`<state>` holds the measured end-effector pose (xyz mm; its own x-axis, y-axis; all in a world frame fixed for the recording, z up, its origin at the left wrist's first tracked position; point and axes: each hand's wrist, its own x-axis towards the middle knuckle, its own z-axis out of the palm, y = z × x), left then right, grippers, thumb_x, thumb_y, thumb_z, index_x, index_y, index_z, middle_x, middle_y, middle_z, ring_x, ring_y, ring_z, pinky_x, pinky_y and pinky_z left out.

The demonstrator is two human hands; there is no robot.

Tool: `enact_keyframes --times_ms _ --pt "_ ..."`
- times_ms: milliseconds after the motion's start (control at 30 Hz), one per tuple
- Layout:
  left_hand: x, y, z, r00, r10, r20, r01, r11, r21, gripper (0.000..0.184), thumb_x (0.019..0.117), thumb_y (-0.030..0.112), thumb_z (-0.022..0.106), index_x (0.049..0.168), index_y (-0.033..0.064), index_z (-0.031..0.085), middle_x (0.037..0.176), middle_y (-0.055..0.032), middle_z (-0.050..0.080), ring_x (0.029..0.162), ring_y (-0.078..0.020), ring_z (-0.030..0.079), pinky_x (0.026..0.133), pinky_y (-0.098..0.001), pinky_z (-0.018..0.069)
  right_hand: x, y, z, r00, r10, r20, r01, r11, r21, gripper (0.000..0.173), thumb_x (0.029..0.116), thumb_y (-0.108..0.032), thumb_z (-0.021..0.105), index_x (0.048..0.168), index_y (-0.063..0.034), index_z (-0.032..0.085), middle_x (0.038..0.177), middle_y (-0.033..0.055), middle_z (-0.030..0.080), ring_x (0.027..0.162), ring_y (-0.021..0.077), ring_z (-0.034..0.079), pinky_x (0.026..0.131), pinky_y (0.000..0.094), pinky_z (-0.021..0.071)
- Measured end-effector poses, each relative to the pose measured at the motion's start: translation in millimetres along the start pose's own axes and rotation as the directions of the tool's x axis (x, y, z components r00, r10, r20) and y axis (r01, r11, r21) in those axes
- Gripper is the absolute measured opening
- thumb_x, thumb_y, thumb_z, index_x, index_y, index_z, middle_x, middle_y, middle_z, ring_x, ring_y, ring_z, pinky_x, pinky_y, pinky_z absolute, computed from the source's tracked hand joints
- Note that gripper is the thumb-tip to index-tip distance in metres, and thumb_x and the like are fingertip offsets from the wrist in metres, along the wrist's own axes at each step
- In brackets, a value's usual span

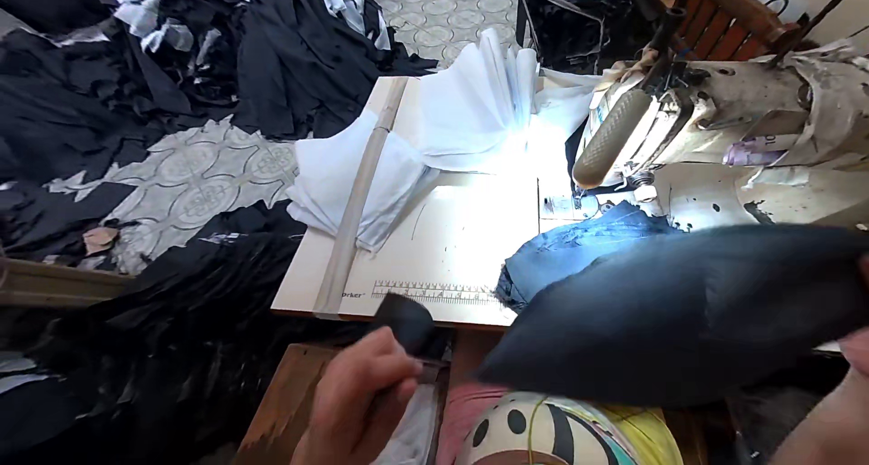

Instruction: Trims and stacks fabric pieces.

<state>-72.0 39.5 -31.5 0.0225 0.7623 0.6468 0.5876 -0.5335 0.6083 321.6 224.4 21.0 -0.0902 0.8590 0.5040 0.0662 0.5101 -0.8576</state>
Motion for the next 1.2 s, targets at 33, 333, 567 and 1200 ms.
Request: enact_keyframes --times_ms 33,333,567,1200 --pt "10 -8 5 0.999 0.046 -0.016 -0.044 0.994 0.098 0.022 0.1098 0.034 0.045 0.104 0.0165 0.057 0.088 0.0027 0.053 0.079 -0.0010 0.054 0.073 -0.0120 0.0443 3 8 0 0.999 0.049 -0.009 -0.050 0.998 -0.050 0.010 0.0958 -0.027 0.069 0.103 -0.0314 0.064 0.092 -0.0242 0.069 0.085 -0.0093 0.066 0.077 0.0130 0.0563" --pt "9 -61 73 0.980 -0.175 0.097 0.108 0.873 0.476 0.031 0.1006 0.024 0.051 0.091 0.0028 0.072 0.080 -0.0112 0.069 0.074 -0.0264 0.070 0.065 -0.0379 0.0578 -4 55 35 0.955 0.291 0.057 -0.098 0.490 -0.866 0.051 0.0960 -0.035 0.070 0.122 0.0086 0.062 0.099 0.0357 0.067 0.094 0.0569 0.066 0.079 0.0743 0.0447" --pt "18 -44 72 0.992 -0.121 0.046 0.088 0.890 0.448 0.028 0.1004 0.023 0.052 0.091 0.0025 0.068 0.078 -0.0107 0.066 0.069 -0.0211 0.065 0.063 -0.0303 0.0548 -31 -4 180 0.616 0.278 0.737 0.397 0.698 -0.596 0.036 0.1009 -0.034 0.060 0.104 0.0006 0.069 0.090 0.0209 0.070 0.089 0.0402 0.070 0.077 0.0552 0.0521" --pt "-46 -15 109 0.919 -0.388 0.069 0.352 0.729 -0.588 0.040 0.1046 0.045 0.049 0.134 0.0184 0.056 0.118 0.0120 0.067 0.109 0.0049 0.062 0.097 -0.0186 0.0513 -81 19 184 0.748 -0.289 0.597 0.299 0.950 0.085 0.010 0.0908 -0.016 0.069 0.096 -0.0068 0.066 0.085 0.0078 0.060 0.076 0.0089 0.059 0.067 0.0162 0.0488"
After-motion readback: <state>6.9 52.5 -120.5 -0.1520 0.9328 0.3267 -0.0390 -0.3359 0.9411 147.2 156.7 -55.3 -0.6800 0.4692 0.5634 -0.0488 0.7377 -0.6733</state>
